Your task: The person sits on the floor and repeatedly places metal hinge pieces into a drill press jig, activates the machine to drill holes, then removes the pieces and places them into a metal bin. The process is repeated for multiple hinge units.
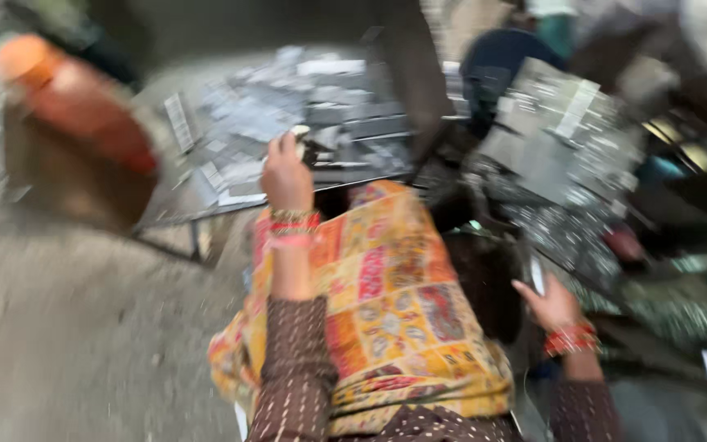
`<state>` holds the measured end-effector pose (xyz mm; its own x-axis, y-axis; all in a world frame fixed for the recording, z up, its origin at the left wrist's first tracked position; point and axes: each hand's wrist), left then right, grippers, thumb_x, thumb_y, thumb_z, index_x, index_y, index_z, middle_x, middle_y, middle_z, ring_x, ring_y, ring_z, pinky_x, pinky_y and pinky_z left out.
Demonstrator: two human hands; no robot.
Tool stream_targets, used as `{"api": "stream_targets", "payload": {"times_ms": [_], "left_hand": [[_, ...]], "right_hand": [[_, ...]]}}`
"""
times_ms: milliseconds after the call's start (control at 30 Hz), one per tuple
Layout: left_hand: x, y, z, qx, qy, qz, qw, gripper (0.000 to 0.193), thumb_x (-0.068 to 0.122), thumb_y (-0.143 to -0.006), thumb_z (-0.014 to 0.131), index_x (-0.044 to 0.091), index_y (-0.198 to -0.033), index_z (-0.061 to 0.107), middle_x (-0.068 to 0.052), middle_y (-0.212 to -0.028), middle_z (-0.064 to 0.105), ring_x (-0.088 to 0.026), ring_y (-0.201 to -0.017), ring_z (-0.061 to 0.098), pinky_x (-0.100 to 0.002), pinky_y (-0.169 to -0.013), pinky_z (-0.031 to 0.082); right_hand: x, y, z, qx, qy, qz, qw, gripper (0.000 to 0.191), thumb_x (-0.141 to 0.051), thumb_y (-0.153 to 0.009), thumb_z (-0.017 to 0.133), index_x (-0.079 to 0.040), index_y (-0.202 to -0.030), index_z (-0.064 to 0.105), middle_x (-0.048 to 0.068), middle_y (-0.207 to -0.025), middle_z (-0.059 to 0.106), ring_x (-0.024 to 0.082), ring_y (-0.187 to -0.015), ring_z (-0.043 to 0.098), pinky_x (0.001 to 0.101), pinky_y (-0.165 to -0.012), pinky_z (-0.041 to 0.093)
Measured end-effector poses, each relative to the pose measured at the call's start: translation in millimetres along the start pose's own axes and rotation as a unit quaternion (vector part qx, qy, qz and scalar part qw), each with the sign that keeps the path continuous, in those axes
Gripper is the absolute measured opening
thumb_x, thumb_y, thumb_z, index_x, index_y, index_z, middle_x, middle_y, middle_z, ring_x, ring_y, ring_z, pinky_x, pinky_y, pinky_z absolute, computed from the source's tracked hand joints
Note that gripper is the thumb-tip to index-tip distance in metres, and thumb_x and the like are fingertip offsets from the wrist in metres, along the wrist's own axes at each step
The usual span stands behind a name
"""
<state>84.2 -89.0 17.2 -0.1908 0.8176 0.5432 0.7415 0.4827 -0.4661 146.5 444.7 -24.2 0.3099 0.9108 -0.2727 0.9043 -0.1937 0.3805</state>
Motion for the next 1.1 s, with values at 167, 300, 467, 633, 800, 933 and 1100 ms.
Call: {"api": "stream_targets", "payload": {"times_ms": [167, 300, 467, 633, 800, 933, 1100], "left_hand": [[104, 18, -14, 0.045, 0.033, 0.209, 0.976, 0.026, 0.011, -0.097, 0.066, 0.010, -0.123, 0.064, -0.013, -0.126, 0.067, -0.036, -0.090, 0.069, -0.047, -0.071, 0.055], [185, 55, 4, 0.077, 0.159, 0.302, 0.937, 0.034, 0.022, -0.101, 0.079, 0.001, -0.123, 0.064, -0.017, -0.110, 0.066, -0.036, -0.082, 0.065, -0.047, -0.066, 0.052], [244, 91, 53, -0.025, 0.088, 0.497, 0.863, 0.030, 0.022, -0.101, 0.066, 0.010, -0.128, 0.062, -0.015, -0.118, 0.067, -0.031, -0.110, 0.071, -0.048, -0.100, 0.056], [259, 98, 88, -0.097, 0.070, 0.430, 0.895, 0.042, 0.021, -0.095, 0.057, 0.012, -0.136, 0.062, -0.011, -0.134, 0.066, -0.027, -0.125, 0.063, -0.056, -0.116, 0.039], [259, 104, 90, -0.151, 0.031, 0.385, 0.910, 0.043, 0.028, -0.094, 0.056, 0.003, -0.128, 0.065, -0.014, -0.138, 0.063, -0.031, -0.135, 0.054, -0.059, -0.120, 0.027], [269, 98, 100, -0.087, 0.042, 0.377, 0.921, 0.040, 0.023, -0.091, 0.056, 0.001, -0.122, 0.069, -0.014, -0.141, 0.063, -0.029, -0.135, 0.055, -0.059, -0.122, 0.027], [283, 92, 114, -0.164, 0.048, 0.354, 0.919, 0.028, 0.017, -0.091, 0.056, 0.002, -0.107, 0.073, -0.016, -0.137, 0.064, -0.031, -0.133, 0.055, -0.059, -0.116, 0.033]], "right_hand": [[-5, 1, 15, -0.022, 0.034, 0.033, 0.999, 0.059, -0.064, -0.087, 0.063, -0.010, -0.111, 0.059, 0.021, -0.079, 0.076, 0.039, -0.074, 0.077, 0.0485, -0.071, 0.058], [-2, -3, 29, 0.070, 0.044, -0.084, 0.993, 0.058, -0.063, -0.086, 0.067, -0.008, -0.102, 0.060, 0.023, -0.085, 0.072, 0.046, -0.082, 0.070, 0.0548, -0.072, 0.054], [-3, -4, 36, 0.047, 0.032, -0.074, 0.996, 0.060, -0.062, -0.085, 0.067, -0.007, -0.106, 0.058, 0.025, -0.085, 0.071, 0.049, -0.082, 0.069, 0.0572, -0.074, 0.053], [-8, -1, 37, 0.050, 0.046, -0.054, 0.996, 0.060, -0.060, -0.086, 0.067, -0.006, -0.111, 0.057, 0.028, -0.088, 0.071, 0.050, -0.086, 0.069, 0.0580, -0.077, 0.054], [-10, 2, 33, 0.037, 0.044, -0.051, 0.997, 0.060, -0.058, -0.085, 0.069, -0.005, -0.111, 0.057, 0.028, -0.089, 0.072, 0.050, -0.087, 0.069, 0.0577, -0.077, 0.055], [-12, 8, 30, 0.051, 0.036, -0.058, 0.996, 0.056, -0.053, -0.085, 0.070, -0.005, -0.111, 0.057, 0.028, -0.089, 0.072, 0.051, -0.088, 0.069, 0.0577, -0.077, 0.054], [-18, 17, 21, 0.046, 0.023, -0.056, 0.997, 0.057, -0.055, -0.086, 0.070, -0.005, -0.110, 0.058, 0.028, -0.086, 0.072, 0.051, -0.087, 0.068, 0.0576, -0.077, 0.054]]}}
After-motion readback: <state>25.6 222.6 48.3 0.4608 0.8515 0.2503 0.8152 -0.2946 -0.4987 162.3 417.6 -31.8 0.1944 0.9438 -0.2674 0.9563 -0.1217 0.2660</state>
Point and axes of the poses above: each hand's wrist, its own y-axis away from the middle knuckle, its own z-axis out of the palm, x = y × z
